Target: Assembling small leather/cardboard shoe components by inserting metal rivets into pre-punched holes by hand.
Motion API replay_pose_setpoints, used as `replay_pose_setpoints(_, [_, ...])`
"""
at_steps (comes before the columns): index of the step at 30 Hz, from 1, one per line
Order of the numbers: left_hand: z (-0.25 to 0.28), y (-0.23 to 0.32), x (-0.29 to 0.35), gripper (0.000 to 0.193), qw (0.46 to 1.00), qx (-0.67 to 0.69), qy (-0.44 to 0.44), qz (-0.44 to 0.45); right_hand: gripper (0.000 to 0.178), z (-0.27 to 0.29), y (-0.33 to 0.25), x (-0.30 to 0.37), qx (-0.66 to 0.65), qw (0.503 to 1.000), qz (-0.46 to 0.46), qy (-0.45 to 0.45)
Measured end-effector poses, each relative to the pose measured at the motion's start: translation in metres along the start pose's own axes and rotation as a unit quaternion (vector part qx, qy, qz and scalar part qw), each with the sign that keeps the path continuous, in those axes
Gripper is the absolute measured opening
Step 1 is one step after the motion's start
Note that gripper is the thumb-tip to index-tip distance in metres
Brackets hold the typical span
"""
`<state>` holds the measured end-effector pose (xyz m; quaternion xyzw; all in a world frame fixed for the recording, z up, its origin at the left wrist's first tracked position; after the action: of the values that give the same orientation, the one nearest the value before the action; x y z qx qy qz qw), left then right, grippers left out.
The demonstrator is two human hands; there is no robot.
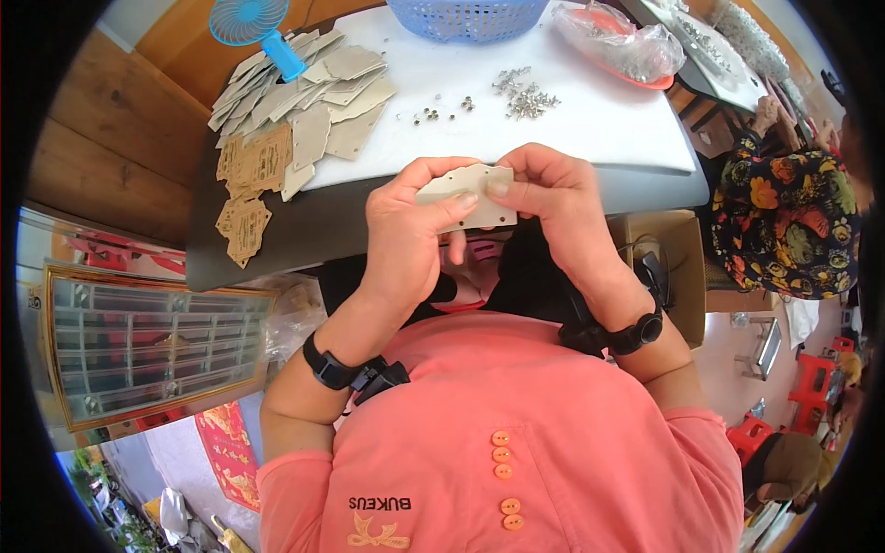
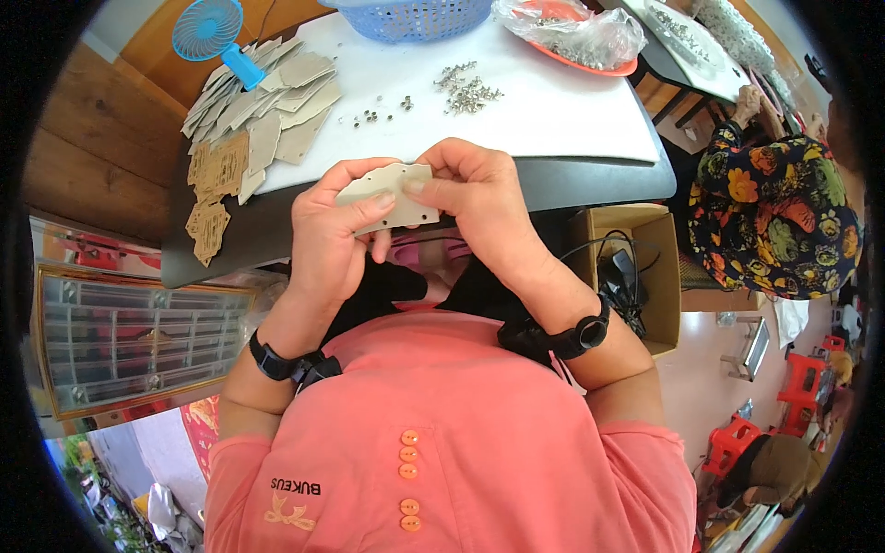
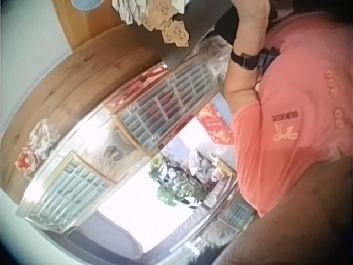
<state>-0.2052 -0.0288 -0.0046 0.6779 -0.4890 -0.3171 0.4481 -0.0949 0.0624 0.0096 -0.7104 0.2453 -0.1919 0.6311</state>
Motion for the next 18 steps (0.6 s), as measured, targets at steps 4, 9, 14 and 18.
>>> replay_pose_setpoints(4, [0.008,0.008,-0.005,0.03,1.0,-0.001,0.002,0.016,0.01,0.036,-0.025,-0.018,0.158,0.987,0.035,0.011])
replay_pose_setpoints(9, [0.009,0.001,-0.013,0.031,0.999,0.023,-0.008,0.04,0.011,0.12,-0.069,-0.058,0.537,0.835,0.027,0.119])
replay_pose_setpoints(14, [0.005,-0.001,-0.023,0.03,0.997,0.051,-0.011,0.053,0.013,0.113,-0.05,-0.077,0.61,0.79,-0.027,0.064])
replay_pose_setpoints(18, [0.006,-0.004,-0.026,0.031,0.997,0.05,-0.019,0.06,0.013,0.107,-0.049,-0.085,0.636,0.769,-0.04,0.042])
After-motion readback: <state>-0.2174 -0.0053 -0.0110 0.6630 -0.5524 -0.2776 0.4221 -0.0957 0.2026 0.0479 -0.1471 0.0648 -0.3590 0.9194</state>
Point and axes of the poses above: each hand's wrist, its own x-axis away from the middle knuckle, its own z-axis out of the back of the hand, y = z × x, the point moved 10 cm from there along -x, towards the middle knuckle, and after that the axes turned 8 degrees about -y, right-handed, at the moved point
